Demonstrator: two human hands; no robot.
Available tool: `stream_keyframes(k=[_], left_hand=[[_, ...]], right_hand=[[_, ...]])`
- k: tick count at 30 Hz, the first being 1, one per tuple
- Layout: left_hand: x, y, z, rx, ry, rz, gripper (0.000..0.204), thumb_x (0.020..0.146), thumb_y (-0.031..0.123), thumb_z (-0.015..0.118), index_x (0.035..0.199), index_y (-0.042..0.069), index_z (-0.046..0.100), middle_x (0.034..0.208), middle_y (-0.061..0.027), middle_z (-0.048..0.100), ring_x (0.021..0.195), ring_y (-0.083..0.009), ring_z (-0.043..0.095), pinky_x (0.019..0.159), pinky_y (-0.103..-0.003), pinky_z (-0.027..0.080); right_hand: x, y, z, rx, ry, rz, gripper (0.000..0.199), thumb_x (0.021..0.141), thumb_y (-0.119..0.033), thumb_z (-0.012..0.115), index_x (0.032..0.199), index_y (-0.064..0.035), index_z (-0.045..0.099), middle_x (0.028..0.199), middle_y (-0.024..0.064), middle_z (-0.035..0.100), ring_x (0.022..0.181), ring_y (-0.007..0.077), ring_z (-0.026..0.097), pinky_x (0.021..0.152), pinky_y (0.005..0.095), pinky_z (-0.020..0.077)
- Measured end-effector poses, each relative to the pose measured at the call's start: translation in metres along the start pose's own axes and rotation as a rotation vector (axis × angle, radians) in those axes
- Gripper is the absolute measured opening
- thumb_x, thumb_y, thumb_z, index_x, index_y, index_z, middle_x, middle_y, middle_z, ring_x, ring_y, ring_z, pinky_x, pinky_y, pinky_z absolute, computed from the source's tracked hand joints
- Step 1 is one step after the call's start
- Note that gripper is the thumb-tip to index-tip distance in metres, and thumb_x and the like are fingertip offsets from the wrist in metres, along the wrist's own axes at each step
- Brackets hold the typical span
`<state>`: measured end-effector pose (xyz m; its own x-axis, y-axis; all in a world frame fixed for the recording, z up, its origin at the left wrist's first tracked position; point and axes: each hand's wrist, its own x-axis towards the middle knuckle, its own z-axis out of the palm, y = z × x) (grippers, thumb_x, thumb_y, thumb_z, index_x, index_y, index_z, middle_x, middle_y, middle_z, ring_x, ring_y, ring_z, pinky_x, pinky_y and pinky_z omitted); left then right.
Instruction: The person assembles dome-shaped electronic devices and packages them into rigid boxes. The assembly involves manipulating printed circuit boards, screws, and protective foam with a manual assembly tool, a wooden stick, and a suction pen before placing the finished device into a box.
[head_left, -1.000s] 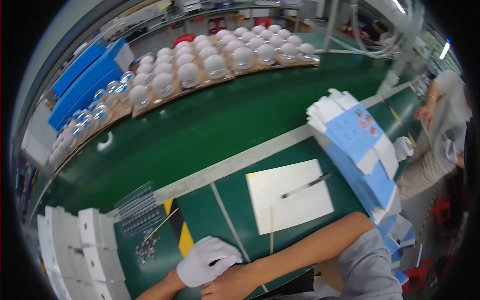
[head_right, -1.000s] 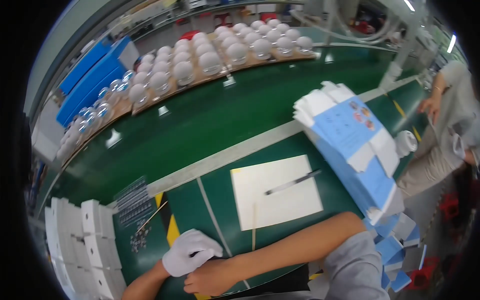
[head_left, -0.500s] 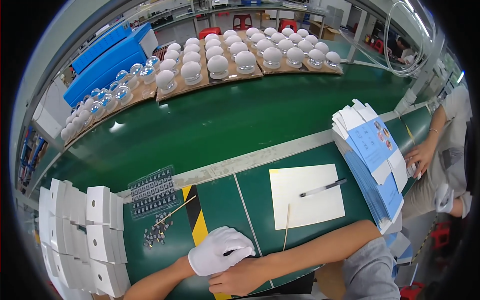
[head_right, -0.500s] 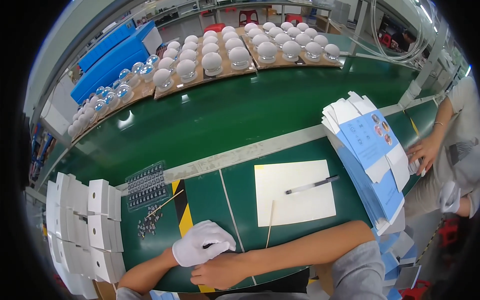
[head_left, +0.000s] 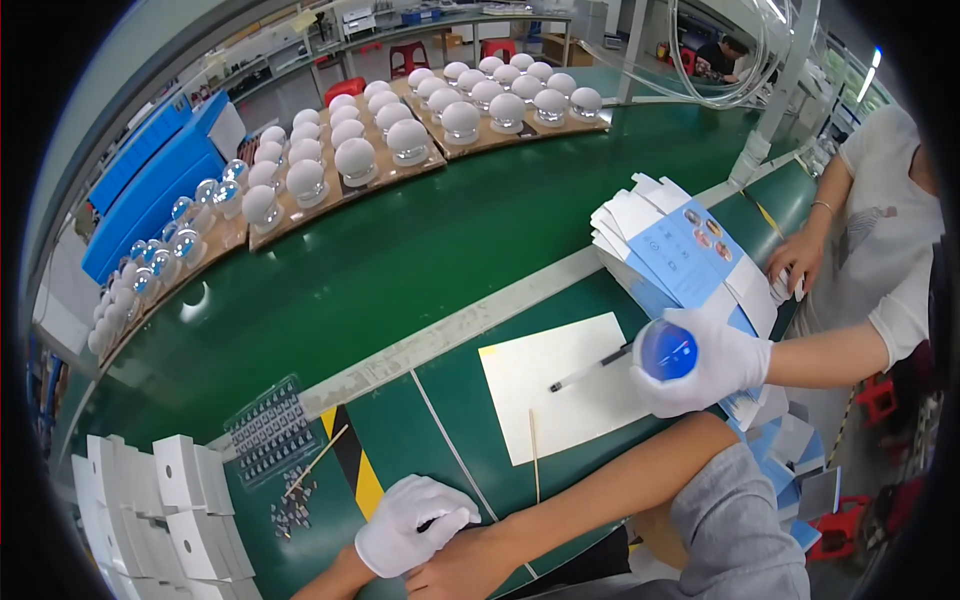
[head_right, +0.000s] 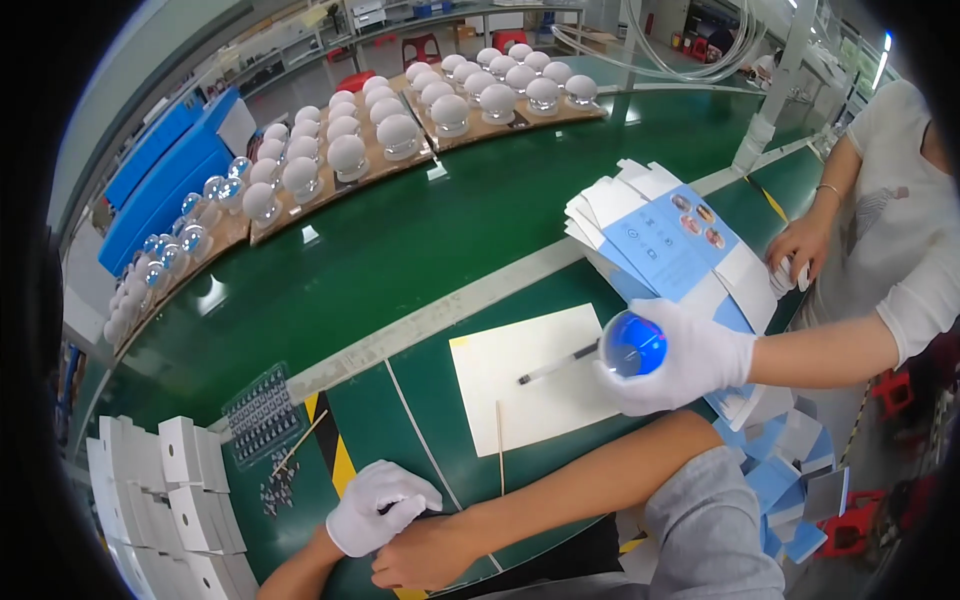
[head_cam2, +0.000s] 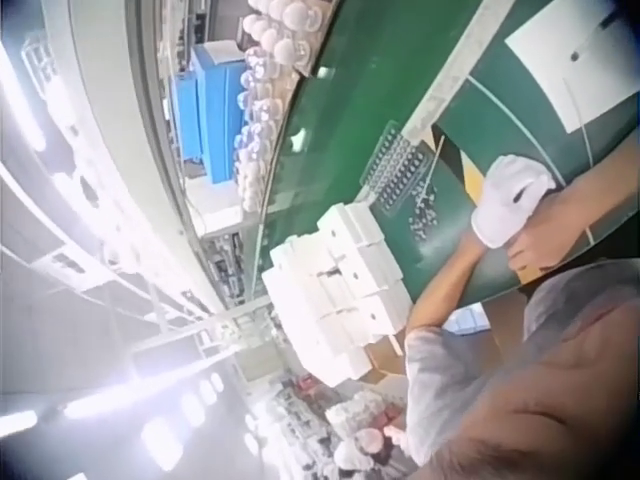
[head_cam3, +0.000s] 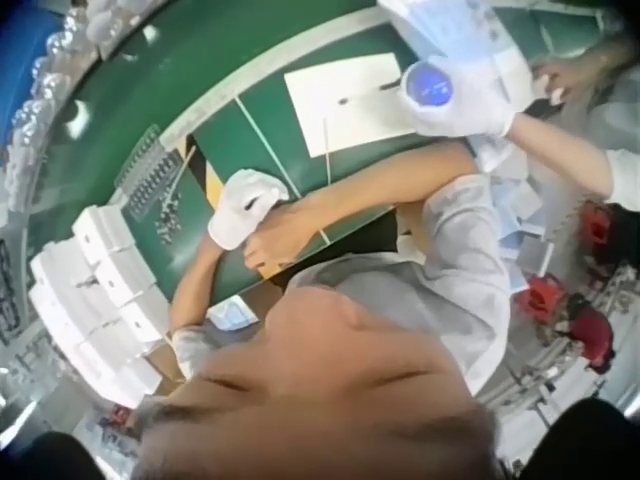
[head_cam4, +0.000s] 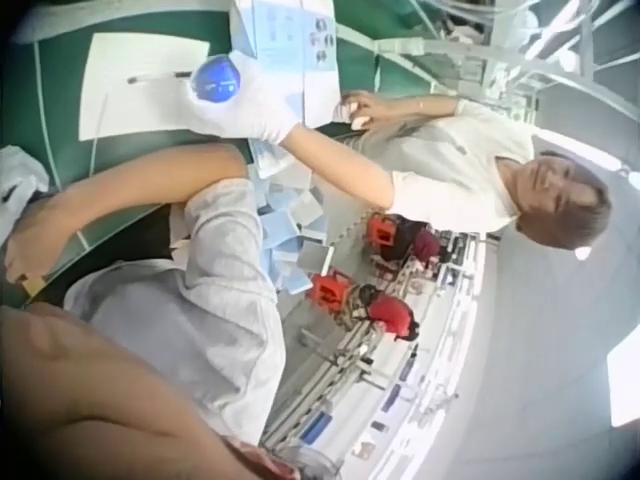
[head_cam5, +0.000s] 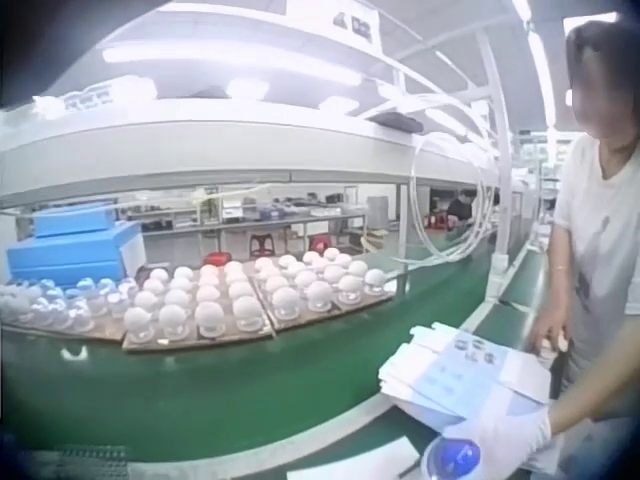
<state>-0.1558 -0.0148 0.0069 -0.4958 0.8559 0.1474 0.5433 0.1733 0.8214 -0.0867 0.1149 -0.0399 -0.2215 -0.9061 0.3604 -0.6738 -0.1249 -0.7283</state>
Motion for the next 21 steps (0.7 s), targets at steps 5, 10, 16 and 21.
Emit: stream_keyframes(k=[5, 10, 16, 21], left_hand=[[0.0, 0.0, -0.001, -0.026, -0.006, 0.005, 0.009, 0.093, 0.01, 0.066, 0.09, 0.01, 0.075, 0.096, -0.0041, 0.074, 0.084, -0.0255, 0.066, 0.077, -0.036, 0.048], [0.027, 0.014, 0.002, 0.022, 0.194, 0.023, 0.013, 0.093, 0.004, 0.06, 0.1, 0.006, 0.071, 0.105, -0.0121, 0.072, 0.099, -0.029, 0.068, 0.09, -0.039, 0.053], [0.164, 0.038, 0.041, 0.146, 0.19, 0.172, 0.057, 0.086, 0.017, 0.075, 0.138, 0.003, 0.055, 0.137, -0.0206, 0.055, 0.127, -0.0389, 0.054, 0.11, -0.042, 0.044], [0.224, 0.047, 0.08, 0.215, -0.081, 0.197, 0.084, 0.081, 0.021, 0.08, 0.151, -0.002, 0.039, 0.143, -0.0244, 0.051, 0.128, -0.0401, 0.052, 0.11, -0.043, 0.045]], right_hand=[[0.001, 0.006, 0.003, -0.061, 0.015, -0.029, 0.009, 0.086, -0.008, 0.06, 0.085, 0.0009, 0.059, 0.083, 0.0175, 0.062, 0.08, 0.0344, 0.066, 0.07, 0.0432, 0.0538], [0.002, 0.011, 0.008, -0.155, 0.166, -0.167, 0.014, 0.086, -0.015, 0.06, 0.082, -0.0023, 0.059, 0.076, 0.0126, 0.062, 0.073, 0.0337, 0.067, 0.061, 0.0453, 0.0516], [0.002, 0.001, 0.005, -0.347, 0.103, -0.208, 0.016, 0.085, -0.018, 0.061, 0.083, -0.0021, 0.06, 0.078, 0.0124, 0.064, 0.075, 0.0325, 0.068, 0.06, 0.0444, 0.0522], [0.003, 0.004, 0.008, -0.371, 0.174, -0.26, 0.016, 0.084, -0.015, 0.06, 0.079, -0.0011, 0.065, 0.075, 0.0151, 0.066, 0.076, 0.0357, 0.068, 0.065, 0.0462, 0.0534]])
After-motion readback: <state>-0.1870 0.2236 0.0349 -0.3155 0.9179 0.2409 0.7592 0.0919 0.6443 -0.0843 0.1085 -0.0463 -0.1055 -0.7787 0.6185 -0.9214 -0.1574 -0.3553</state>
